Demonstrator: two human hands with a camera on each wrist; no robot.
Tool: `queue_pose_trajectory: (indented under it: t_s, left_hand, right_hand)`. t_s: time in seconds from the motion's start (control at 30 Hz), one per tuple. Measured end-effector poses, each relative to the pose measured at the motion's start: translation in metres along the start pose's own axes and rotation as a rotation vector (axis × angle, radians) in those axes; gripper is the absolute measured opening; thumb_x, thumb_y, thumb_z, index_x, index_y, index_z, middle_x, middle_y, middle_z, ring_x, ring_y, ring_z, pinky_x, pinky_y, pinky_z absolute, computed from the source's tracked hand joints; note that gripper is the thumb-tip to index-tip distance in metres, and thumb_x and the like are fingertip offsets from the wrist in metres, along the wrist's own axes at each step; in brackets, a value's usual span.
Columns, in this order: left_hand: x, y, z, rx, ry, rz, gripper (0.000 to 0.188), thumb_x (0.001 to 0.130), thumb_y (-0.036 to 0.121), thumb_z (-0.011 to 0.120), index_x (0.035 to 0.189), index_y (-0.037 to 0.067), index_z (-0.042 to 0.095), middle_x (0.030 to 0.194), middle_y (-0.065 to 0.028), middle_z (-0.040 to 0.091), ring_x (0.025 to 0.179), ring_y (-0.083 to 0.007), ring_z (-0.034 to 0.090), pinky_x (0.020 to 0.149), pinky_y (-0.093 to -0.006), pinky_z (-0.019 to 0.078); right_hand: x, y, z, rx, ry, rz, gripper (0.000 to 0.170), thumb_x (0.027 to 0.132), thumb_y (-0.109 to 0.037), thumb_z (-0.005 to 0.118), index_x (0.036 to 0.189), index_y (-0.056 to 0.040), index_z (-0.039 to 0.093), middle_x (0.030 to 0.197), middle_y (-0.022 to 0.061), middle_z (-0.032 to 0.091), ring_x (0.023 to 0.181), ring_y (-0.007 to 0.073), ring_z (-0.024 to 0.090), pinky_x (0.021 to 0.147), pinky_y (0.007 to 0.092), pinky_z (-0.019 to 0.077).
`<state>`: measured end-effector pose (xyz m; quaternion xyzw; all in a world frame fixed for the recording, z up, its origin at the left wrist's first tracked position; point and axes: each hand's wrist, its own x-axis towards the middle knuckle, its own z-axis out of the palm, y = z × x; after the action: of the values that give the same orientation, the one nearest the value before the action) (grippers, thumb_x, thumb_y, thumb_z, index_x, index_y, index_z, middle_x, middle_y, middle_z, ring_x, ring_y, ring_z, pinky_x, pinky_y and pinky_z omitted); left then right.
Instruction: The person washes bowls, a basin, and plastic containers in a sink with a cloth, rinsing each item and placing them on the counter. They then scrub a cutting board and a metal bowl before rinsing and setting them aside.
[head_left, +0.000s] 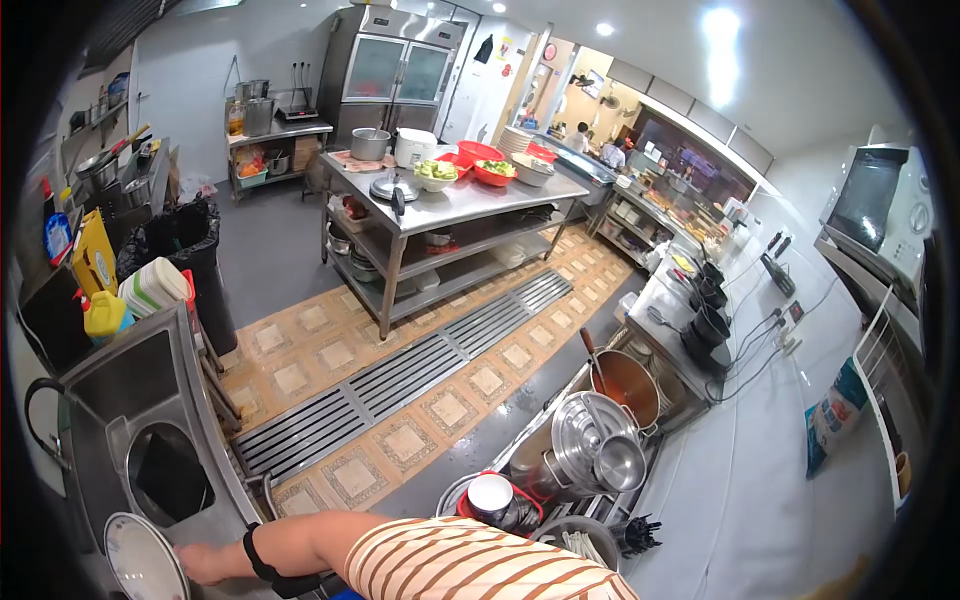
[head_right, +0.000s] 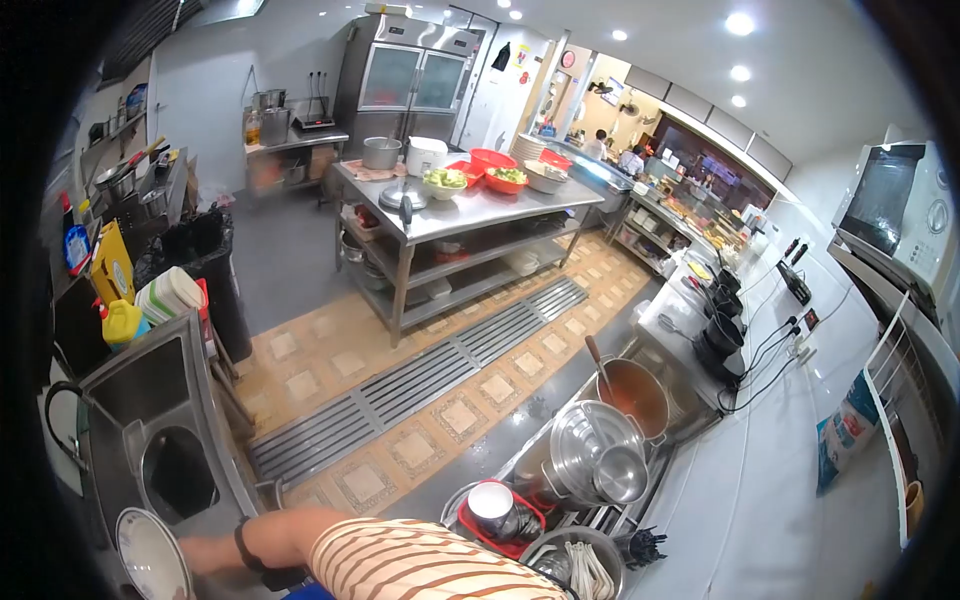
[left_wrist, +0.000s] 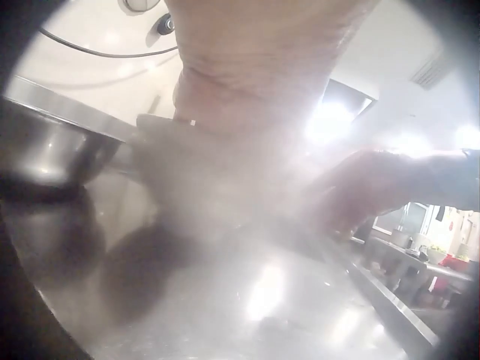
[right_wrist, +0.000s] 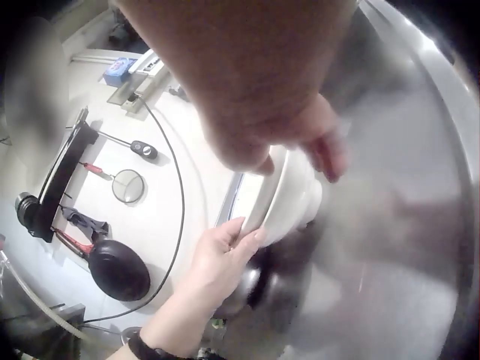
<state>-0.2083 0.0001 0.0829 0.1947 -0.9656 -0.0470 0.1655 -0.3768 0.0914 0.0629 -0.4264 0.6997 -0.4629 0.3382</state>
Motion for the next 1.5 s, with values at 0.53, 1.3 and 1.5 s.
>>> queue_pose_trajectory:
  t_s: [0.53, 1.3, 1.5]
  left_hand:
    - [-0.309, -0.058, 0.017, -0.068, 0.169, -0.952, 0.034, 0.071, 0.013, 0.061, 0.102, 0.002, 0.056, 0.1, -0.0179, 0.057, 0.095, -0.0318, 0.054, 0.082, -0.0375, 0.0428]
    - [-0.416, -0.043, 0.194, -0.906, -0.328, -1.638, 0.034, 0.077, 0.025, 0.052, 0.101, 0.002, 0.058, 0.101, -0.0208, 0.057, 0.094, -0.0346, 0.054, 0.082, -0.0399, 0.0417]
    - [-0.473, -0.039, 0.305, -0.274, -0.79, -1.043, 0.022, 0.077, 0.019, 0.051, 0.086, 0.003, 0.063, 0.096, -0.0183, 0.059, 0.088, -0.0329, 0.056, 0.079, -0.0424, 0.0429]
  right_hand:
    - [-0.03, -0.024, 0.152, -0.458, -0.593, -0.265, 0.018, 0.075, -0.012, 0.05, 0.089, -0.0039, 0.059, 0.078, 0.0159, 0.061, 0.073, 0.0258, 0.061, 0.069, 0.0347, 0.0468]
    - [-0.028, 0.171, 0.351, -0.663, -0.793, 0.416, 0.039, 0.068, -0.022, 0.059, 0.104, -0.0082, 0.054, 0.104, 0.0157, 0.055, 0.101, 0.0317, 0.05, 0.085, 0.0398, 0.0399]
    - [-0.042, 0.167, 0.361, -0.93, -0.445, -0.145, 0.03, 0.077, -0.024, 0.053, 0.105, -0.0132, 0.053, 0.099, 0.0163, 0.056, 0.1, 0.0292, 0.05, 0.081, 0.0411, 0.0422]
